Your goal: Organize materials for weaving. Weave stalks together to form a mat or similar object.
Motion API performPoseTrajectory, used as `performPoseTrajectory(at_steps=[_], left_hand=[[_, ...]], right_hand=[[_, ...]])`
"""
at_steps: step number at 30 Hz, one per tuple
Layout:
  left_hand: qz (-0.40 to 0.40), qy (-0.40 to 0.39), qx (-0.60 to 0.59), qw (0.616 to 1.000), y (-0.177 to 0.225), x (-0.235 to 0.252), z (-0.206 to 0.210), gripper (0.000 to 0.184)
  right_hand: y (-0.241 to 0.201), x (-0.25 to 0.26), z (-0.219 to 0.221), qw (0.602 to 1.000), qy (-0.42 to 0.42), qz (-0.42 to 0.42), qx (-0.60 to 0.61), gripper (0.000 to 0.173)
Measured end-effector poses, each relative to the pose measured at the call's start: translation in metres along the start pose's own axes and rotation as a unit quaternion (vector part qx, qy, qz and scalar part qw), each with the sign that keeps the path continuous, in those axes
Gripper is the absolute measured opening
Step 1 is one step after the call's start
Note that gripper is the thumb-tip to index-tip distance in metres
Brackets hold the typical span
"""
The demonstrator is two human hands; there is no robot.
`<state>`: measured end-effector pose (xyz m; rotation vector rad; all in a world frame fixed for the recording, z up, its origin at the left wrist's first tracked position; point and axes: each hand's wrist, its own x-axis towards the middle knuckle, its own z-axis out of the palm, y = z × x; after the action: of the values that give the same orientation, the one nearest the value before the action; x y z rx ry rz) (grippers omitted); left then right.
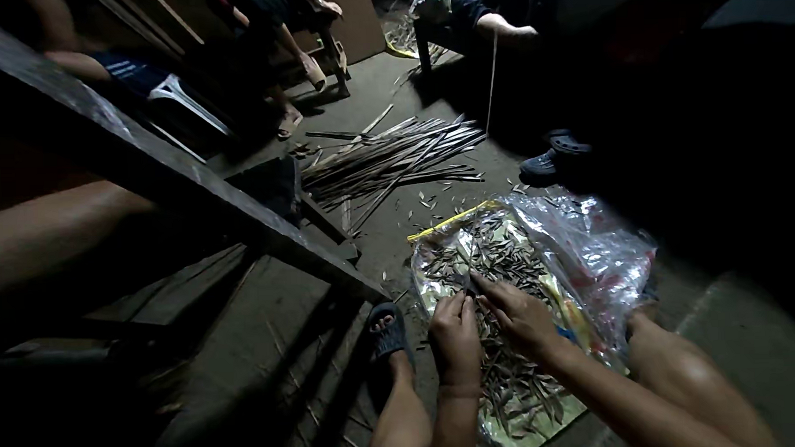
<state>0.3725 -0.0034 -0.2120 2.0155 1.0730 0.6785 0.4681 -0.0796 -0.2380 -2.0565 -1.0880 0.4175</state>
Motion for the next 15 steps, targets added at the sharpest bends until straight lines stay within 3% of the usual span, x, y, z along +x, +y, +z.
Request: performPoseTrajectory(at_steps=[3, 7, 11, 15], left_hand=[[-0.049, -0.038, -0.051, 0.997, 0.002, -0.003, -0.004, 0.017], [-0.154, -0.071, -0.161, 0.972, 0.011, -0.002, -0.009, 0.015], [-0.157, -0.042, -0.195, 0.967, 0.01, 0.004, -0.007, 0.015], [-0.18, -0.039, -0.22, 0.958, 0.01, 0.007, -0.006, 0.008]], right_hand=[[0.005, 0.011, -0.009, 0.999, -0.004, 0.039, 0.024, 0.044], [0.012, 0.026, -0.022, 0.963, -0.033, 0.134, 0.233, 0.048], [-0.013, 0.006, -0.017, 0.9, -0.113, 0.176, 0.383, 0.03], [-0.016, -0.004, -0.013, 0.881, -0.16, 0.174, 0.41, 0.02]])
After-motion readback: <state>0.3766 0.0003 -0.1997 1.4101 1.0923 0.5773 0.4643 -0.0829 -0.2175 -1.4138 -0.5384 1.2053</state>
